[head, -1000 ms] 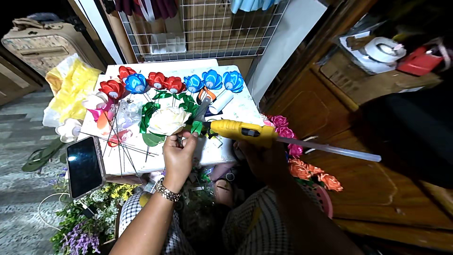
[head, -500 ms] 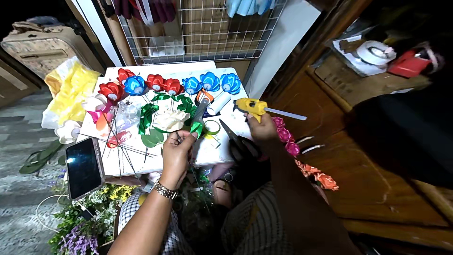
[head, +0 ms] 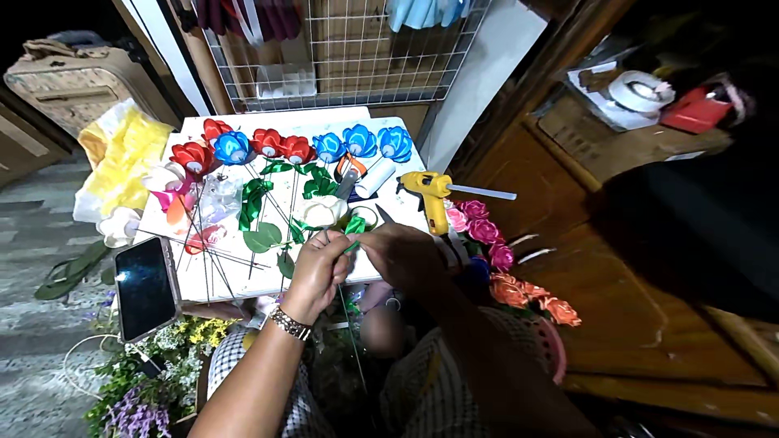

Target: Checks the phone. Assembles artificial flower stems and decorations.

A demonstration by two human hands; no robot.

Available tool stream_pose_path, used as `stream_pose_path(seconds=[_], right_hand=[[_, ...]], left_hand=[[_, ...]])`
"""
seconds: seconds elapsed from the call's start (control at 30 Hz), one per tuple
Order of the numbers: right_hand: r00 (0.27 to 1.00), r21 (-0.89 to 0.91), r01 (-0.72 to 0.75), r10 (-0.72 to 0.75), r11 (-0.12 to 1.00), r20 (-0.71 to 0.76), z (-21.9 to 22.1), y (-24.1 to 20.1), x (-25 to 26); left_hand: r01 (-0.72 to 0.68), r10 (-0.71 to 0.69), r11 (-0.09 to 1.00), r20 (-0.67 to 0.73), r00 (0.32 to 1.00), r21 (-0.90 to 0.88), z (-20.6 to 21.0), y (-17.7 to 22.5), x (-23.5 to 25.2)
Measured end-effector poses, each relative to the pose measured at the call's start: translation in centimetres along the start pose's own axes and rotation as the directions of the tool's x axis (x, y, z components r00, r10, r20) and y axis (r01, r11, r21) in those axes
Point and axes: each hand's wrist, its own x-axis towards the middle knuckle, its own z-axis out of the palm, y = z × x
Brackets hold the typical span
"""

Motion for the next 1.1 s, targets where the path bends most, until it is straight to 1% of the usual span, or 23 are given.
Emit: stream_pose_path(seconds=[0.1,0.17,0.23,0.27,0.3,0.33,0.37,0.4,0.43,0.47,0.5,0.53,0.57,0.6,0.63,0.67,0.7,0.77,0.83,0.9,0.97,1.03,1.1], right_hand=[[0.996,-0.046,0.029,-0.033,0.999,-0.083,1.5,0.7,0.0],[0.992,-0.054,-0.014,0.007,0.998,-0.127,1.6,0.9,-0.2],[0.977,0.026,-0.159,0.161,0.987,-0.138,0.9,0.6,-0.2],[0.958,0.126,-0.248,0.263,0.960,-0.116,0.1,0.2,-0.1],[0.927,0.267,-0.344,0.371,0.900,-0.057,-0.8,-0.3,0.0],[0.879,0.423,-0.450,0.474,0.787,0.052,-1.6,-1.1,0.1],[0.823,0.551,-0.541,0.534,0.636,0.191,-2.1,-1.7,-0.1],[0.777,0.619,-0.611,0.524,0.493,0.349,-2.5,-2.3,-0.3],[0.753,0.647,-0.651,0.443,0.397,0.486,-2.4,-2.6,-0.6],[0.732,0.653,-0.681,0.345,0.332,0.587,-2.0,-2.8,-0.8],[0.715,0.664,-0.699,0.270,0.266,0.645,-1.5,-3.0,-1.1],[0.706,0.685,-0.707,0.219,0.174,0.673,-0.8,-3.3,-1.4],[0.719,0.718,-0.691,0.175,0.081,0.672,-0.2,-3.6,-1.7],[0.748,0.757,-0.653,0.138,-0.018,0.649,0.3,-4.0,-1.8],[0.773,0.784,-0.612,0.127,-0.103,0.621,0.6,-4.5,-1.7],[0.786,0.800,-0.579,0.155,-0.157,0.599,0.7,-5.1,-1.5],[0.781,0.813,-0.556,0.224,-0.175,0.583,0.5,-5.6,-1.2],[0.749,0.836,-0.517,0.374,-0.187,0.547,-0.2,-6.0,-0.7],[0.707,0.836,-0.483,0.447,-0.261,0.548,-1.2,-5.9,-0.2],[0.648,0.813,-0.435,0.493,-0.386,0.581,-2.3,-6.0,0.3],[0.602,0.779,-0.400,0.502,-0.484,0.621,-2.8,-6.1,0.5],[0.584,0.753,-0.384,0.491,-0.534,0.646,-2.9,-6.3,0.5],[0.592,0.742,-0.418,0.463,-0.524,0.660,-2.8,-6.3,0.5]], left_hand=[[0.020,-0.020,1.000,0.009,1.000,-0.007,0.1,0.1,0.1],[0.018,-0.017,1.000,0.045,0.999,-0.025,-0.3,0.1,0.0],[-0.002,0.005,0.999,0.071,0.997,-0.044,-0.6,0.3,0.0],[-0.017,0.019,0.999,0.058,0.998,-0.045,-0.7,0.5,0.0],[-0.033,0.035,0.998,0.041,0.999,-0.046,-0.7,0.8,-0.1],[-0.053,0.054,0.997,0.032,0.998,-0.049,-0.8,1.0,-0.1],[-0.073,0.075,0.996,0.027,0.997,-0.052,-0.9,1.1,-0.1],[-0.087,0.088,0.995,0.023,0.996,-0.053,-1.0,1.3,0.0],[-0.097,0.098,0.994,0.016,0.995,-0.059,-1.1,1.4,0.0],[-0.104,0.105,0.992,0.008,0.994,-0.069,-1.2,1.5,0.1],[-0.111,0.112,0.991,0.002,0.994,-0.072,-1.3,1.6,0.1],[-0.120,0.120,0.990,-0.003,0.993,-0.073,-1.4,1.6,0.1],[-0.128,0.128,0.989,-0.004,0.992,-0.074,-1.5,1.6,0.0],[-0.127,0.128,0.989,0.001,0.992,-0.074,-1.5,1.7,0.0],[-0.117,0.119,0.991,0.015,0.993,-0.071,-1.6,1.7,0.0],[-0.100,0.103,0.993,0.040,0.994,-0.058,-1.6,1.8,0.1],[-0.081,0.083,0.996,0.076,0.994,-0.026,-1.7,1.9,0.0],[-0.057,0.037,0.990,0.158,0.987,0.127,-2.4,2.3,-0.1],[-0.061,-0.004,0.950,0.207,0.978,0.307,-3.4,3.0,-0.4],[-0.068,0.019,0.899,0.117,0.993,0.432,-4.3,3.7,-0.5],[-0.121,0.147,0.854,-0.013,0.989,0.506,-5.1,4.0,-0.5],[-0.171,0.236,0.825,-0.053,0.970,0.539,-5.8,4.0,-0.3],[-0.157,0.211,0.818,-0.034,0.977,0.554,-6.0,4.0,-0.3]])
